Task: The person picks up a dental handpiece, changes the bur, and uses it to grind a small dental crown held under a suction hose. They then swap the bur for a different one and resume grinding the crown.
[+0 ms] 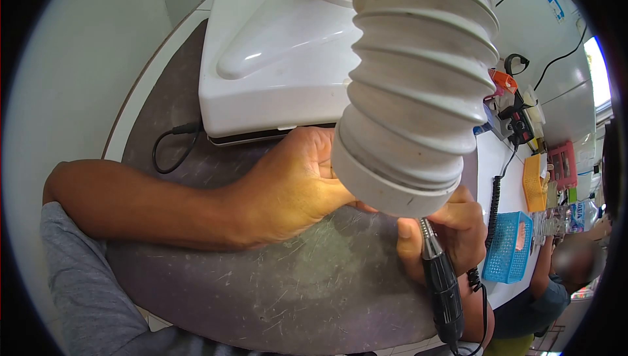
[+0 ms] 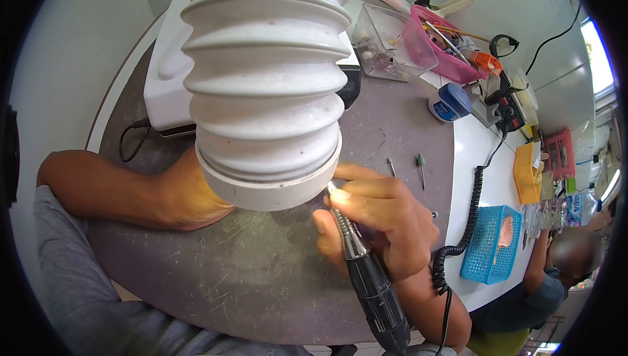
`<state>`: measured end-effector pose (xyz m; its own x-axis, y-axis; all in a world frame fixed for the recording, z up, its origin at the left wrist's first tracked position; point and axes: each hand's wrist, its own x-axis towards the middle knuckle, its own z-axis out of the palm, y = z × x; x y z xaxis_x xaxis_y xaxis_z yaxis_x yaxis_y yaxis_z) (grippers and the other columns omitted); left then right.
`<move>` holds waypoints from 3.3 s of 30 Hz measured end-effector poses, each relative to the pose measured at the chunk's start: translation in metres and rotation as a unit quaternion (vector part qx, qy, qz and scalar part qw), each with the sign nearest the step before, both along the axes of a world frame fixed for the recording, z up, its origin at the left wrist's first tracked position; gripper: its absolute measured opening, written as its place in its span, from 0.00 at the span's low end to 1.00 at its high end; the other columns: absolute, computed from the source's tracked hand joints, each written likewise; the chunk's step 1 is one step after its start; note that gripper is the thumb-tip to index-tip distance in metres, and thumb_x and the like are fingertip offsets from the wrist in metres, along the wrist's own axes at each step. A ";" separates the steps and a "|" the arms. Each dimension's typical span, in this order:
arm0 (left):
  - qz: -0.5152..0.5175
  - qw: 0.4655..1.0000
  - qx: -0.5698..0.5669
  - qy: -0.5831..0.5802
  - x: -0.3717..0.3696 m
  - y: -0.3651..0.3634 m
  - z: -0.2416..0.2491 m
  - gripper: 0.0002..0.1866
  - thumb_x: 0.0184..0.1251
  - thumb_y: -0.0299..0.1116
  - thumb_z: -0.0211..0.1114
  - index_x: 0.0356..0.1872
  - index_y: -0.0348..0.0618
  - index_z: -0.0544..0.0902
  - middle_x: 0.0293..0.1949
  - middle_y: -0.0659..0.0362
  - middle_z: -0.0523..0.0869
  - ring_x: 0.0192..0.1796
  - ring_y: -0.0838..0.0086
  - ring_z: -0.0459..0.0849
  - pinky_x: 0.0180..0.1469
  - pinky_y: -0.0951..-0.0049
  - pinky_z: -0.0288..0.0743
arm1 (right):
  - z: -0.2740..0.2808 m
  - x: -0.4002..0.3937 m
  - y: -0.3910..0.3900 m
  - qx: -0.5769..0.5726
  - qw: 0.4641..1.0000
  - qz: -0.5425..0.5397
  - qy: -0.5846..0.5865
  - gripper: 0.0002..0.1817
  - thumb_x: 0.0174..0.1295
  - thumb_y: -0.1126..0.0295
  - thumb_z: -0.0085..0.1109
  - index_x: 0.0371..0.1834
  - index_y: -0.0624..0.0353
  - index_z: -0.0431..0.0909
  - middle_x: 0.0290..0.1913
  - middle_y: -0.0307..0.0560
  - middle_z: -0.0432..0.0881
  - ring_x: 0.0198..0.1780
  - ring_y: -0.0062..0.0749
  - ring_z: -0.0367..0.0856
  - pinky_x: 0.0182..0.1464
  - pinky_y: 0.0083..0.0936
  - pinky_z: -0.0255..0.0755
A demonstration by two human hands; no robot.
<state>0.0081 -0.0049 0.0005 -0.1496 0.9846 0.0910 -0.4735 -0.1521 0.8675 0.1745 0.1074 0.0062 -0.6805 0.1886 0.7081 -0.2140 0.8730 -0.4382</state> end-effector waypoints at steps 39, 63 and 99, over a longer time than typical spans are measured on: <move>0.031 0.997 0.006 0.064 0.002 0.001 0.001 0.08 0.62 0.26 0.63 0.39 0.34 0.77 0.32 0.59 0.83 0.35 0.79 0.80 0.40 0.78 0.77 | 0.000 0.001 -0.002 -0.022 1.000 0.011 0.004 0.16 0.47 0.77 0.70 0.37 0.62 0.73 0.31 0.53 0.81 0.37 0.42 0.86 0.31 0.21 0.78; 0.031 0.998 -0.010 0.051 0.004 0.001 0.000 0.07 0.63 0.27 0.62 0.38 0.33 0.78 0.31 0.59 0.82 0.33 0.79 0.80 0.40 0.79 0.76 | 0.000 0.001 0.000 -0.057 0.998 -0.006 -0.006 0.16 0.47 0.77 0.71 0.37 0.63 0.75 0.32 0.53 0.81 0.37 0.40 0.86 0.31 0.21 0.78; -0.022 1.000 -0.011 0.009 -0.002 0.009 -0.009 0.08 0.63 0.27 0.63 0.40 0.35 0.78 0.32 0.60 0.82 0.35 0.79 0.80 0.39 0.79 0.76 | -0.003 -0.001 0.000 -0.012 1.000 -0.012 0.017 0.18 0.44 0.77 0.72 0.37 0.63 0.74 0.34 0.56 0.82 0.33 0.36 0.86 0.30 0.20 0.77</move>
<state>0.0060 0.0042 -0.0088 -0.1039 0.9920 0.0717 -0.4634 -0.1121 0.8790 0.1731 0.1069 0.0031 -0.6507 0.2218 0.7262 -0.2075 0.8680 -0.4511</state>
